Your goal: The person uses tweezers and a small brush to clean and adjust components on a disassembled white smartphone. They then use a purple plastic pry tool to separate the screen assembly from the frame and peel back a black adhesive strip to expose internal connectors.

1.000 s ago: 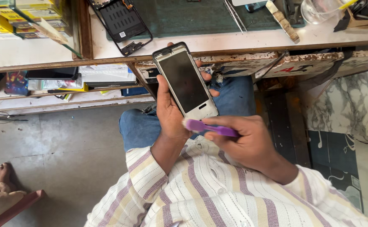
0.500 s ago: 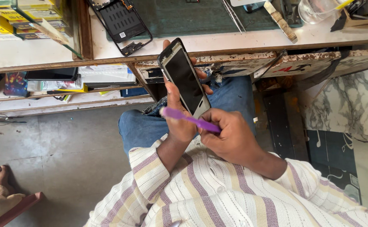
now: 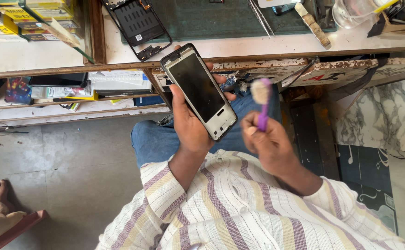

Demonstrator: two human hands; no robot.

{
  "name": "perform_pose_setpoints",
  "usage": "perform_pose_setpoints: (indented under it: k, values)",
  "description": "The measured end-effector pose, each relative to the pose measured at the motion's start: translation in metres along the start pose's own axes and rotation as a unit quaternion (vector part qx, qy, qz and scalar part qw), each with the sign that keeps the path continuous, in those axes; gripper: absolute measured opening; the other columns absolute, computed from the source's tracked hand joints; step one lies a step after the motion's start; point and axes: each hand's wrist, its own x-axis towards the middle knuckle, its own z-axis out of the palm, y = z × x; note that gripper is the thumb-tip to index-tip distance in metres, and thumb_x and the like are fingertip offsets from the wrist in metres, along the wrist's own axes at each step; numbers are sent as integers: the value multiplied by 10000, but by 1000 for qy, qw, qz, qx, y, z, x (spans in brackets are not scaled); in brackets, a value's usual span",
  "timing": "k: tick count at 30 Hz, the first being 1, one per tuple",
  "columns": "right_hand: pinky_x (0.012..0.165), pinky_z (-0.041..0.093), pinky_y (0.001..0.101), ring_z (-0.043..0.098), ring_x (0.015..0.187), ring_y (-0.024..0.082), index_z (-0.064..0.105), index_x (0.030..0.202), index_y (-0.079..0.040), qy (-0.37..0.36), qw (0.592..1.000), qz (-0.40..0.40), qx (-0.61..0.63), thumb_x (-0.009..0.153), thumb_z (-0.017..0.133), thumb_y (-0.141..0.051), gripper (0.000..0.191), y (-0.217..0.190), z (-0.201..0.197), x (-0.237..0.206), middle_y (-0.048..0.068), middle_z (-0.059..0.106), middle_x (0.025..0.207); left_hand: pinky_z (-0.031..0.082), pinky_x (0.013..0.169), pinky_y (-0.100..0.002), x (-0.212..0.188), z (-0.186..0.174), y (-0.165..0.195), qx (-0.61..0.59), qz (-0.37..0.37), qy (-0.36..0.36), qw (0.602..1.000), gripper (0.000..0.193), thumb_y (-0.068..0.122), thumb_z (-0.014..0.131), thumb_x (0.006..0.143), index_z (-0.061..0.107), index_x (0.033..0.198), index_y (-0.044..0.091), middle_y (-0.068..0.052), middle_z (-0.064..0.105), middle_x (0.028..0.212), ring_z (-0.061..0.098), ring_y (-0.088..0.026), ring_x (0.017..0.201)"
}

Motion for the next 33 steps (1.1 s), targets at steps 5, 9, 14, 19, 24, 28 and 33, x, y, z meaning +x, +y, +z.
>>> perform_pose_setpoints:
  k: [5, 9, 14, 19, 24, 28, 33]
  values:
    - [499, 278, 228, 358, 558, 46, 509, 870, -74, 19, 999, -22, 17, 1089, 523, -225, 267, 11, -27, -12, -47, 453, 674, 608, 991, -555, 5, 2, 6, -82, -51, 27, 995, 699, 549, 215, 1155, 414, 1557, 13, -211, 520, 1469, 610, -352, 1263]
    - [538, 299, 217, 380, 597, 37, 551, 891, -65, 75, 995, -35, -62, 1100, 600, -229, 271, 13, -46, -21, -54, 452, 694, 594, 987, -551, 5, 8, 12, -143, -80, 12, 986, 716, 557, 221, 1165, 406, 1572, -3, -240, 517, 1428, 613, -364, 1234]
    - [566, 359, 208, 454, 628, 35, 568, 1106, -40, 202, 959, -21, -198, 989, 690, -196, 230, 14, -63, -24, -43, 525, 729, 578, 1001, -567, 2, 11, 21, -147, -99, -20, 984, 706, 556, 249, 1192, 385, 1574, -22, -276, 516, 1472, 618, -396, 1232]
    - [631, 392, 221, 451, 702, 48, 520, 1309, -32, 290, 903, -52, -313, 1025, 607, -155, 322, 3, -83, -36, -25, 539, 832, 560, 967, -657, -5, 13, 30, -185, -179, 40, 965, 701, 541, 265, 1106, 351, 1595, 45, -290, 465, 1532, 590, -490, 1228]
    - [760, 465, 318, 526, 827, 160, 528, 1378, -23, 348, 816, -157, -435, 1102, 515, -106, 287, -15, -107, -35, 85, 550, 971, 585, 913, -617, -9, 16, 18, -119, -164, 5, 979, 730, 547, 262, 1131, 370, 1600, -1, -294, 485, 1516, 605, -460, 1180]
    - [950, 526, 433, 647, 1083, 329, 507, 1410, -19, 354, 725, -240, -539, 1124, 533, -61, 291, -36, -128, 3, 192, 624, 1228, 603, 875, -591, -12, 13, 16, -94, -173, 11, 980, 719, 543, 252, 1127, 380, 1581, 0, -293, 505, 1474, 615, -439, 1154]
    - [990, 508, 474, 611, 1161, 407, 479, 1471, -9, 364, 724, -220, -543, 979, 666, -11, 526, -62, -143, 70, 228, 549, 1322, 606, 865, -591, -14, 12, 13, -79, -180, 10, 980, 713, 542, 263, 1119, 384, 1570, 2, -291, 509, 1462, 622, -430, 1145]
